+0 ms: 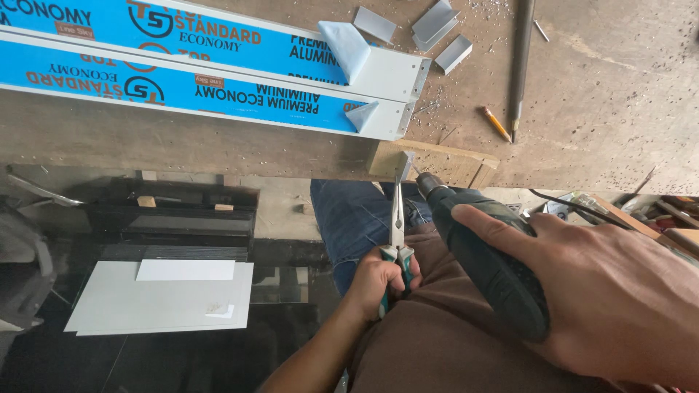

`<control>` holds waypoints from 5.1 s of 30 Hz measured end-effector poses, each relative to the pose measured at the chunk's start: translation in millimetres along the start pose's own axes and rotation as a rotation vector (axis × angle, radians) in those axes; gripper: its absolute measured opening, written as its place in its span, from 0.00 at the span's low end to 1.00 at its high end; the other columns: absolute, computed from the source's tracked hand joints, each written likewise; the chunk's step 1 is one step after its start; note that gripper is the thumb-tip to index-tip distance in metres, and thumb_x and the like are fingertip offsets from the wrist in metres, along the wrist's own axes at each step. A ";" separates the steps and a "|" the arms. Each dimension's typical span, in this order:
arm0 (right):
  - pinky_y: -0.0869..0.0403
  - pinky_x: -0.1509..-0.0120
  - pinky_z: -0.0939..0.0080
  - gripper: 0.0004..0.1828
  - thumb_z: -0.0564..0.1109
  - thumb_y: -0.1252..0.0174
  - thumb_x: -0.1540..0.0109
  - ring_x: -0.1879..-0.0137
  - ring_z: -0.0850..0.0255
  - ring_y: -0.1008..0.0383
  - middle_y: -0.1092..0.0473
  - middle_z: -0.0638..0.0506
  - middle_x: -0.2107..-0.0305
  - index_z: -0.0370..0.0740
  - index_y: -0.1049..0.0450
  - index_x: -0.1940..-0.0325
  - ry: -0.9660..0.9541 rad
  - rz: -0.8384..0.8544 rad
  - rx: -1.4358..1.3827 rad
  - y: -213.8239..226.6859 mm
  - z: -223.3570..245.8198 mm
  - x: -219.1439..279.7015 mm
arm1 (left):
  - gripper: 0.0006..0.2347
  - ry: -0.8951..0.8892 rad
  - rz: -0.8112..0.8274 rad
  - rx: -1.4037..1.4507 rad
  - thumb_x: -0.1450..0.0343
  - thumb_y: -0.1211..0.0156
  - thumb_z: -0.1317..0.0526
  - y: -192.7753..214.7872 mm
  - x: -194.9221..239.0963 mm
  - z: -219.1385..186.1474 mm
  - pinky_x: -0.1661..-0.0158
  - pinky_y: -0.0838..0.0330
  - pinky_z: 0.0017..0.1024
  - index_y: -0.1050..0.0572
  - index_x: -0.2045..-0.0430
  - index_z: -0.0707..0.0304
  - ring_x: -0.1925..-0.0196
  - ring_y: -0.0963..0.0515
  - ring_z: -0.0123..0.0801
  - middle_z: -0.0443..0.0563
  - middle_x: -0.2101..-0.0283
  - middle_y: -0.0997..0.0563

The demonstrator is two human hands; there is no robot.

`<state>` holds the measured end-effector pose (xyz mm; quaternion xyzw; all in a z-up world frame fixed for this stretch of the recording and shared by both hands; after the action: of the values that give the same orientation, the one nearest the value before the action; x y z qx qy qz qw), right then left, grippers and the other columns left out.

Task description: Marking, drilling, and riveting aluminum profiles to assemble a frame on a workbench.

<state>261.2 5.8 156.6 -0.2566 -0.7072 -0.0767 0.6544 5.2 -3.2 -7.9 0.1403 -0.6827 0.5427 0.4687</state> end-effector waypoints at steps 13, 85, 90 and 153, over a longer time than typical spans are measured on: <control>0.20 0.48 0.51 0.64 0.83 0.45 0.49 0.50 0.57 0.19 0.31 0.67 0.56 1.00 0.81 0.20 -0.014 -0.065 0.036 -4.0 -2.0 0.7 | 0.10 -0.002 -0.002 0.050 0.53 0.52 0.71 -0.8 -3.0 5.4 0.76 0.39 0.32 0.29 0.81 0.72 0.80 0.33 0.39 0.61 0.82 0.29; 0.20 0.55 0.51 0.65 0.72 0.33 0.54 0.59 0.54 0.16 0.24 0.66 0.64 0.93 0.62 0.18 0.130 -0.362 -0.273 -81.3 -23.5 -18.4 | 0.09 -0.031 0.107 0.474 0.47 0.54 0.72 -27.9 -18.6 38.0 0.74 0.33 0.44 0.30 0.77 0.79 0.79 0.32 0.57 0.70 0.78 0.30; 0.20 0.50 0.49 0.72 0.70 0.31 0.57 0.55 0.56 0.17 0.28 0.66 0.61 0.93 0.68 0.18 0.141 -0.354 -0.146 -85.1 -22.5 -21.3 | 0.10 -0.003 0.075 0.457 0.48 0.54 0.72 -27.5 -17.2 37.1 0.76 0.35 0.42 0.29 0.77 0.78 0.79 0.30 0.57 0.69 0.78 0.29; 0.22 0.54 0.53 0.69 0.76 0.35 0.51 0.57 0.54 0.21 0.30 0.59 0.65 0.96 0.74 0.17 0.093 -0.211 0.020 -59.3 -7.3 -15.8 | 0.10 0.019 0.024 0.409 0.50 0.55 0.72 -33.3 -14.4 29.5 0.77 0.35 0.39 0.31 0.78 0.78 0.80 0.30 0.58 0.70 0.79 0.31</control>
<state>240.3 -52.3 155.9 -0.1703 -0.6997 -0.1501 0.6774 21.7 -45.8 1.8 0.2195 -0.5554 0.6769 0.4303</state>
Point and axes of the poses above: each hand's wrist, its own x-axis away from the middle knuckle, its own y-axis out of the back of the hand, z = x × y, the point moved 1 cm from there along -x, towards the middle knuckle
